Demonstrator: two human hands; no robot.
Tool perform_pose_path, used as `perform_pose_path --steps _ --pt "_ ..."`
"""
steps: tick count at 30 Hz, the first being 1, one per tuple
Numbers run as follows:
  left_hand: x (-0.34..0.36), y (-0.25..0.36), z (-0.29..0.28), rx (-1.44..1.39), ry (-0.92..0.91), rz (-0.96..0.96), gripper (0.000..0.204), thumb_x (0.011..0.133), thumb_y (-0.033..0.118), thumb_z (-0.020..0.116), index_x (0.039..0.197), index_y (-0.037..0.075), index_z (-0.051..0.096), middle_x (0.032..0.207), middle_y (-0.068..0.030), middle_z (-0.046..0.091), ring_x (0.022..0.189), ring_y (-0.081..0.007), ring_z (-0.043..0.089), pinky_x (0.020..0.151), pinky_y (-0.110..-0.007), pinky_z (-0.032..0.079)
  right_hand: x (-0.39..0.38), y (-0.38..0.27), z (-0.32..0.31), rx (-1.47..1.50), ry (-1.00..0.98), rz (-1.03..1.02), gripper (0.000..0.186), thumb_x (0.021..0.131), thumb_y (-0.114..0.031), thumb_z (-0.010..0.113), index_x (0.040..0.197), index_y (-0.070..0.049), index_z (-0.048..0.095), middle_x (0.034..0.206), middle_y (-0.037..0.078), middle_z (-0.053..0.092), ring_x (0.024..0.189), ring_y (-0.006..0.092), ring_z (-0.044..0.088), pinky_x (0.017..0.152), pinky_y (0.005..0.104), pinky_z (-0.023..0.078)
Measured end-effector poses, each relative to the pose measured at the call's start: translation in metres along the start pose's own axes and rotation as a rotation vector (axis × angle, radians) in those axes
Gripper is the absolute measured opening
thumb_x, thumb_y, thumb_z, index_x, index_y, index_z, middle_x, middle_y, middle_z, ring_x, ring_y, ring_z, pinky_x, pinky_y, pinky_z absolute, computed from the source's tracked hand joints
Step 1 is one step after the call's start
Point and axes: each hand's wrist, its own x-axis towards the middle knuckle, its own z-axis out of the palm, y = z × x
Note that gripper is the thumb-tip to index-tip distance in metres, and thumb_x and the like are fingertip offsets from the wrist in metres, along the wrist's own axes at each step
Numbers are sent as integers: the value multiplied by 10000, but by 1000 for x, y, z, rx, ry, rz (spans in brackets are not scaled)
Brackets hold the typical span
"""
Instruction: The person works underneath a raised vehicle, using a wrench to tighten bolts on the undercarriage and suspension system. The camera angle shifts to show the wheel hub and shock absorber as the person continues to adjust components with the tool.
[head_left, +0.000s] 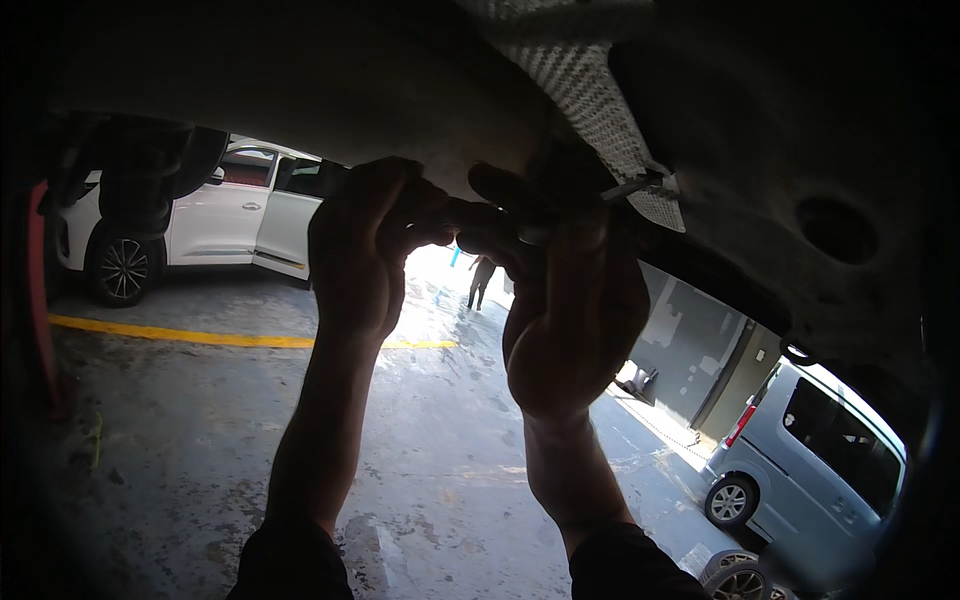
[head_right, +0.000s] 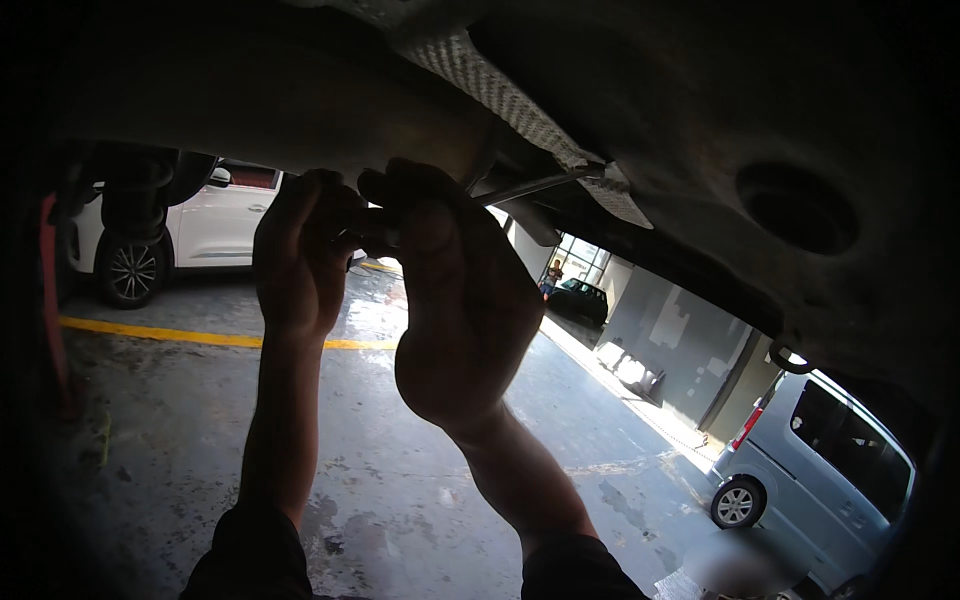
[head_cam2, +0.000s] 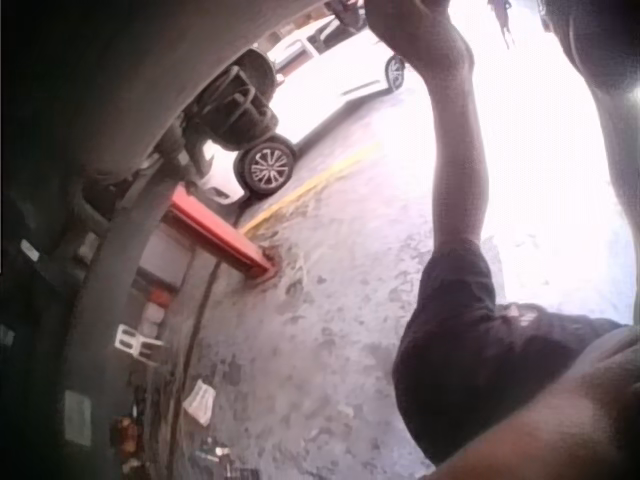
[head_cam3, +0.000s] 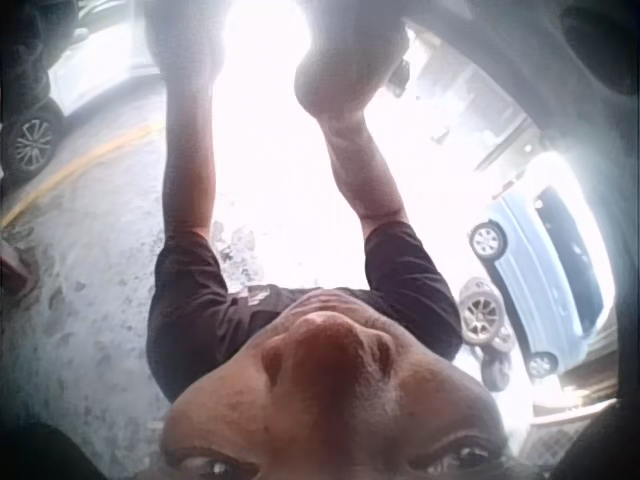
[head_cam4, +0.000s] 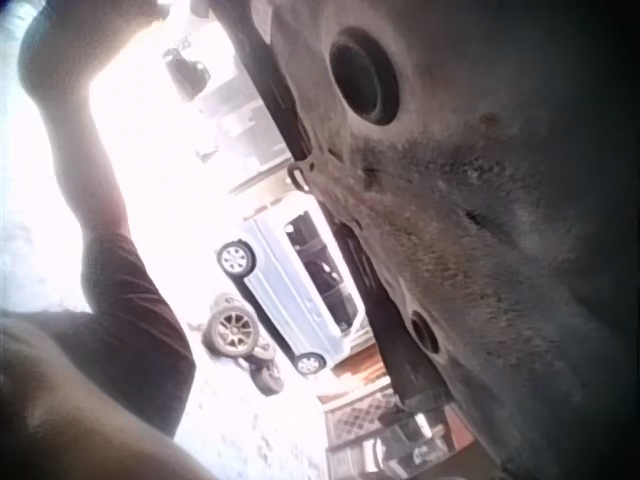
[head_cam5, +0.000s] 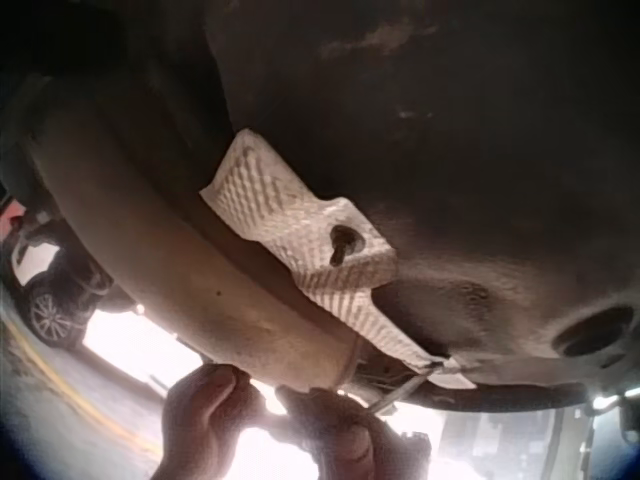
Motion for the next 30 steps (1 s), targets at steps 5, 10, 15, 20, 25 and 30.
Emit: perform_pose_path --steps 5,10,15,20,25,30 --pt "-34 38 -31 8 240 129 308 995 279 448 971 9 594 723 -100 625 610 -194 616 584 -320 515 -14 54 48 -240 292 29 171 956 -46 511 1049 39 626 972 169 688 804 216 703 710 307 582" --pt "-48 46 -35 171 122 87 307 1006 307 413 961 51 575 733 -66 562 655 -165 542 623 -315 462 -38 125 19 -688 392 -20 64 907 -39 577 930 -30 637 877 81 673 773 188 656 780 308 485" --pt "-57 42 -38 185 121 79 308 1002 300 421 962 41 582 735 -83 578 640 -187 562 607 -325 478 -48 147 -86 -1029 59 -224 47 860 -14 638 870 -55 657 773 93 626 658 189 633 615 267 508" --pt "-59 27 -55 143 168 43 242 967 190 475 903 -8 598 716 -133 645 593 -200 640 596 -326 555 -63 87 -198 -108 268 297 145 931 -79 591 1027 25 620 771 59 591 589 138 545 561 270 463" --pt "-62 24 -55 132 136 14 222 953 162 498 871 -13 607 737 -139 655 617 -199 654 612 -327 567 -30 7 -170 273 518 196 302 1009 -234 457 1112 40 529 708 29 471 565 103 378 486 257 343" --pt "-66 16 -65 166 172 -28 216 943 153 510 850 -16 606 727 -132 649 644 -196 664 630 -325 574 -35 -30 -132 546 248 191 339 1030 -321 392 1185 -28 463 800 47 467 589 124 372 513 276 382"
